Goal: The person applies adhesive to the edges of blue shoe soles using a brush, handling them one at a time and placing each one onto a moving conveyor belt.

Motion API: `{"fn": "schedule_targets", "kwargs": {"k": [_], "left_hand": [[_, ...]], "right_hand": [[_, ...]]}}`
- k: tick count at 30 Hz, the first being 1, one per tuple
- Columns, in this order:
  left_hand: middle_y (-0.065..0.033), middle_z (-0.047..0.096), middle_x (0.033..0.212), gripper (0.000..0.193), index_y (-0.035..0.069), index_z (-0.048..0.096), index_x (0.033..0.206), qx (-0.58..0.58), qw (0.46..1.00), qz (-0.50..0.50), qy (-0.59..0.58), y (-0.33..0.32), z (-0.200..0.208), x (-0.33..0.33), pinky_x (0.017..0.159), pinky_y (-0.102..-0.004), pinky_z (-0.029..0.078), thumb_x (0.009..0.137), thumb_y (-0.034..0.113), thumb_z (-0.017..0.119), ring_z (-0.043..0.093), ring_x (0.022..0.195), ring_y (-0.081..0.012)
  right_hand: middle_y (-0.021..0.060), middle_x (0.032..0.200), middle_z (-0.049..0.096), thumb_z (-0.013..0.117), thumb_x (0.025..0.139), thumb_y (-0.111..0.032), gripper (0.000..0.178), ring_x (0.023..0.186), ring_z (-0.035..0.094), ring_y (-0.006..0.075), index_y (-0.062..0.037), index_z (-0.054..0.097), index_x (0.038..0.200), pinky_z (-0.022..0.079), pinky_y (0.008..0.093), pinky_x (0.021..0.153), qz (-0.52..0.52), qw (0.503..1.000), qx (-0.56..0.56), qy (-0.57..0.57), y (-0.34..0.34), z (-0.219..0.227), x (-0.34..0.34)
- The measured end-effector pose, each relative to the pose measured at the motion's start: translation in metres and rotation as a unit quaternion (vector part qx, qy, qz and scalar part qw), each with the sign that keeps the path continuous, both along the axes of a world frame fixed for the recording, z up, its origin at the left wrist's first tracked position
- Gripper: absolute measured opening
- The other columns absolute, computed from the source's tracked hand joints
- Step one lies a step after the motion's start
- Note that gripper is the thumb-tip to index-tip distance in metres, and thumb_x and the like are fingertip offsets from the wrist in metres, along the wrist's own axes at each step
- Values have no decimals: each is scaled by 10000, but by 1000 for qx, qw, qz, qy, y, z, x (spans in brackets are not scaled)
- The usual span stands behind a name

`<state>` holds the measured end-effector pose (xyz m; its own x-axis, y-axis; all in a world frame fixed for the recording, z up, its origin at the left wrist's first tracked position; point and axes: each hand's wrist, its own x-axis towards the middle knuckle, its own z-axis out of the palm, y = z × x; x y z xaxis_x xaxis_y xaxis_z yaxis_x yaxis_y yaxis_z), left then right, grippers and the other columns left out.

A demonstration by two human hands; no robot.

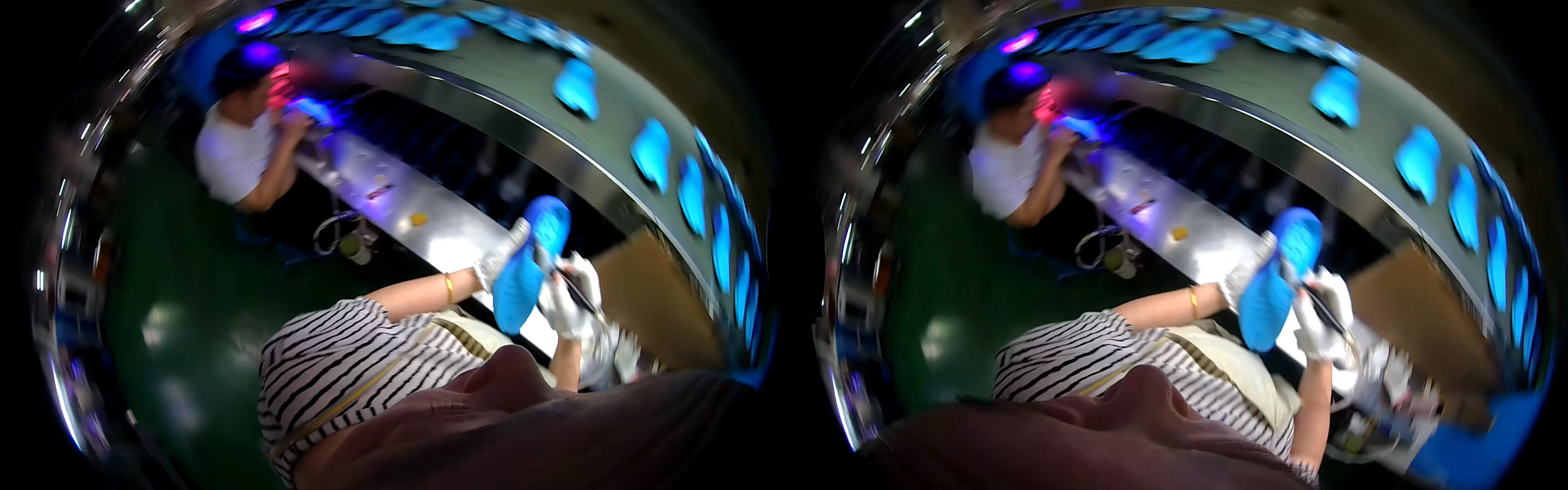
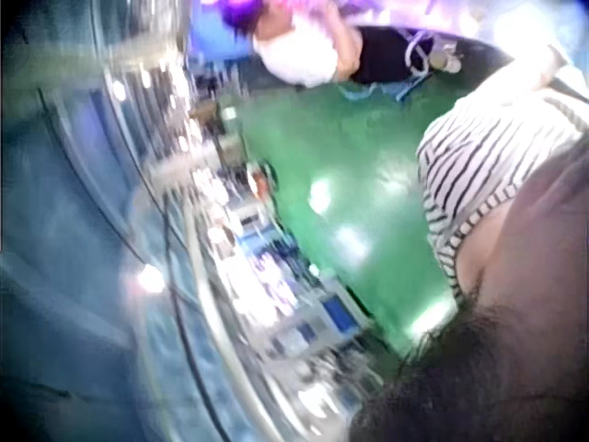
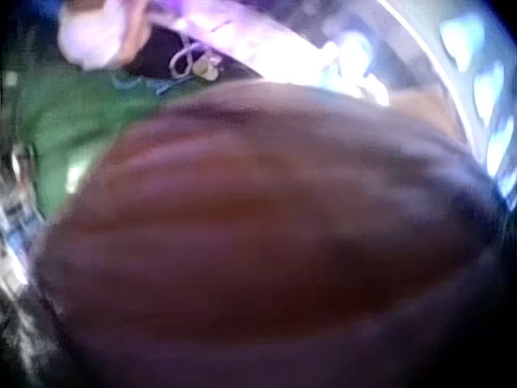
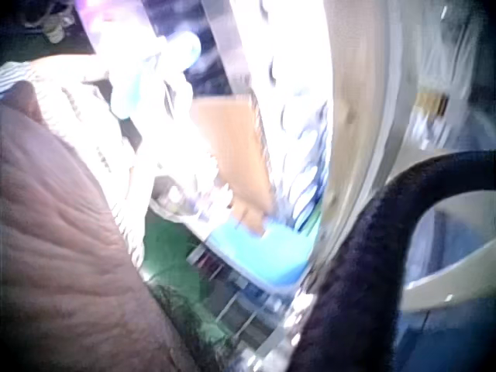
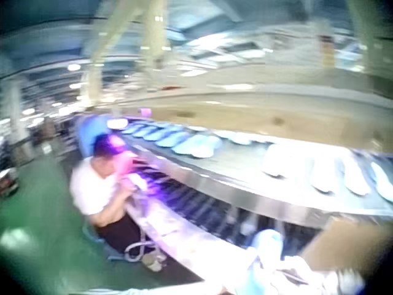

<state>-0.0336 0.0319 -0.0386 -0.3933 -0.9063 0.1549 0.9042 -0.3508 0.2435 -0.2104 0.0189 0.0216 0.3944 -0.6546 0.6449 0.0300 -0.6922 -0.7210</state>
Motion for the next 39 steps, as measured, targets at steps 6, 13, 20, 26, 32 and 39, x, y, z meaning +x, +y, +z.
{"fn": "schedule_targets", "kwargs": {"k": [6, 13, 20, 26, 32, 39], "left_hand": [[-177, 616, 1140, 840, 3, 457, 1329, 37, 997, 33, -54, 8, -13, -3, 883, -371, 533, 849, 692, 493, 618, 1004, -246], [-199, 597, 1164, 884, 1, 427, 1360, 56, 990, 104, -78, 10, -15, 24, 902, -415, 523, 831, 703, 516, 610, 1014, -299], [-179, 626, 1088, 854, 8, 509, 1268, 40, 985, 149, -82, 15, 2, 37, 825, -431, 552, 805, 725, 535, 642, 931, -295], [-155, 644, 1054, 855, 13, 536, 1231, 33, 985, 131, -110, 5, 8, 39, 844, -450, 544, 794, 748, 520, 653, 911, -280], [-199, 581, 1186, 936, 22, 443, 1335, 37, 995, 62, 70, 27, 33, 30, 1019, -542, 425, 747, 732, 601, 561, 1121, -363], [-158, 420, 1420, 1023, 34, 285, 1459, 10, 998, 28, 48, 42, 45, -14, 1083, -513, 368, 794, 800, 422, 473, 1244, -335]], "right_hand": [[87, 951, 594, 615, 810, 97, 205, 845, 587, 145, 5, 558, 985, 489, 285, 792, 22, 996, 76, -45, 27, -28, 21], [100, 940, 613, 630, 795, 110, 183, 883, 601, 168, -1, 582, 931, 481, 299, 837, 4, 992, 98, -80, 20, -42, 27], [104, 921, 627, 650, 774, 102, 212, 823, 595, 157, -12, 582, 939, 481, 288, 792, 78, 985, 150, -20, 33, -45, 25], [95, 949, 609, 661, 812, 41, 180, 890, 603, 176, -23, 573, 955, 474, 278, 813, 60, 997, -18, 38, 47, -29, 29], [32, 843, 654, 710, 800, 30, 122, 762, 598, 88, -38, 646, 878, 494, 244, 702, 15, 978, 204, -50, 38, -24, 18], [65, 894, 651, 656, 852, 20, 134, 797, 602, 103, -14, 586, 961, 494, 251, 725, -19, 969, 197, -150, 38, -8, -6]]}}
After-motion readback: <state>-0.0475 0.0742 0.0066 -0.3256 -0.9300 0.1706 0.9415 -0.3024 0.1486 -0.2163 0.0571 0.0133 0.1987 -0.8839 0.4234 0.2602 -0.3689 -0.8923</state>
